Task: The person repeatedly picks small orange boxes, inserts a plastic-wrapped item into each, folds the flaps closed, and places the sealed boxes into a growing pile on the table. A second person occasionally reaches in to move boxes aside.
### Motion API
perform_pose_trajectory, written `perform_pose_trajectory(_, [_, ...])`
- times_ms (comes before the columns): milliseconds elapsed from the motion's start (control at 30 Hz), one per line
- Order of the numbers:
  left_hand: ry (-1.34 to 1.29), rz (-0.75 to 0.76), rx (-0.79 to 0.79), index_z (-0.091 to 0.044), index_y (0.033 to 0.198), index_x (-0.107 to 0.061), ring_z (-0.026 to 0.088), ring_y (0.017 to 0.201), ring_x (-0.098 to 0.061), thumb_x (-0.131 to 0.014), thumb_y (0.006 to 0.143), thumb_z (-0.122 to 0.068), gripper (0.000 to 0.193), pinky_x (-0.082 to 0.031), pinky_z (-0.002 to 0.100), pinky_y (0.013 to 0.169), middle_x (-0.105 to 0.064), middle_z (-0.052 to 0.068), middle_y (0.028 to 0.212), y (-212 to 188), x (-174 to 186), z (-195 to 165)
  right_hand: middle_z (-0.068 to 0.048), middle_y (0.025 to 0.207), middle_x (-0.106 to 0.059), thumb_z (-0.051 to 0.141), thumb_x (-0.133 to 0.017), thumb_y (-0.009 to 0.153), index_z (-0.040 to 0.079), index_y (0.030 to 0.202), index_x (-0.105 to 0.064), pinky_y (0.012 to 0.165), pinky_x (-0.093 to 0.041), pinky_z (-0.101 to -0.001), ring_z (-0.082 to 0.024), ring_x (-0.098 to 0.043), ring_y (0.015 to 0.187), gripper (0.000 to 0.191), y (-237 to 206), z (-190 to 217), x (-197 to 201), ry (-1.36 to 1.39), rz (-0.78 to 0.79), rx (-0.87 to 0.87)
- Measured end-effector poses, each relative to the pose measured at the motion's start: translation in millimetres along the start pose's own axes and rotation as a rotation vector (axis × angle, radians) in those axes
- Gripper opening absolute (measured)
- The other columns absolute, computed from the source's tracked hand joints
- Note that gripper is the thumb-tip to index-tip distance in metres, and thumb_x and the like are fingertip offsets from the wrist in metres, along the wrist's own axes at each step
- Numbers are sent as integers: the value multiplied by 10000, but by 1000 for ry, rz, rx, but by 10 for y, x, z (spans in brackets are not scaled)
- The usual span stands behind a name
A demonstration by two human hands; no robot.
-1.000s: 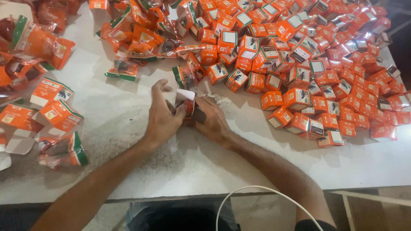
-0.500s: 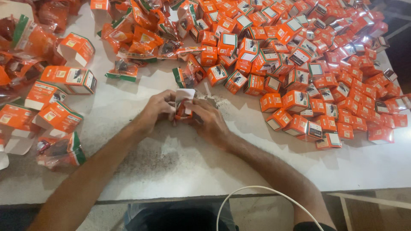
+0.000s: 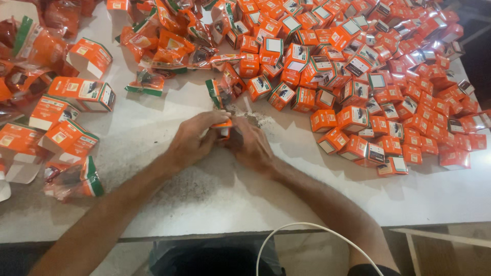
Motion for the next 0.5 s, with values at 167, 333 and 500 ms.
perform_pose_trajectory(167, [183, 75, -207, 5, 1107, -648, 399, 1278, -600, -756, 826, -33, 303, -517, 447, 1036, -666, 216, 1330, -59, 132, -96, -206, 1114, -650, 48, -856, 790, 72, 1184, -391, 869, -565, -439, -401, -700, 1092, 611, -56, -107, -17, -1, -31, -1])
perform_pose_trajectory(333, [66, 13, -134, -13, 1062, -643, 351, 1299, -637, -745, 884, -7, 206, -547, 427, 1074, -694, 181, 1298, -67, 70, -74, -193, 1146, -686, 63, -890, 808, 70, 1172, -383, 872, -554, -426, -386, -704, 1088, 623, -80, -180, -30, 22, 18, -25])
perform_pose_trajectory(500, [139, 96, -229, -4, 983, -620, 392, 1365, -555, -779, 874, -69, 204, -511, 441, 1087, -624, 227, 1391, -75, 86, -35, -214, 1156, -654, 35, -880, 791, 59, 1187, -399, 930, -557, -412, -385, -704, 1166, 623, -78, -214, -20, 34, 2, -5])
Point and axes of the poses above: each hand's wrist, its own y-axis towards the middle knuckle, its own x-axis out of the back of the hand, z = x × y, the point moved 1 cm from there along y, towards the middle knuckle
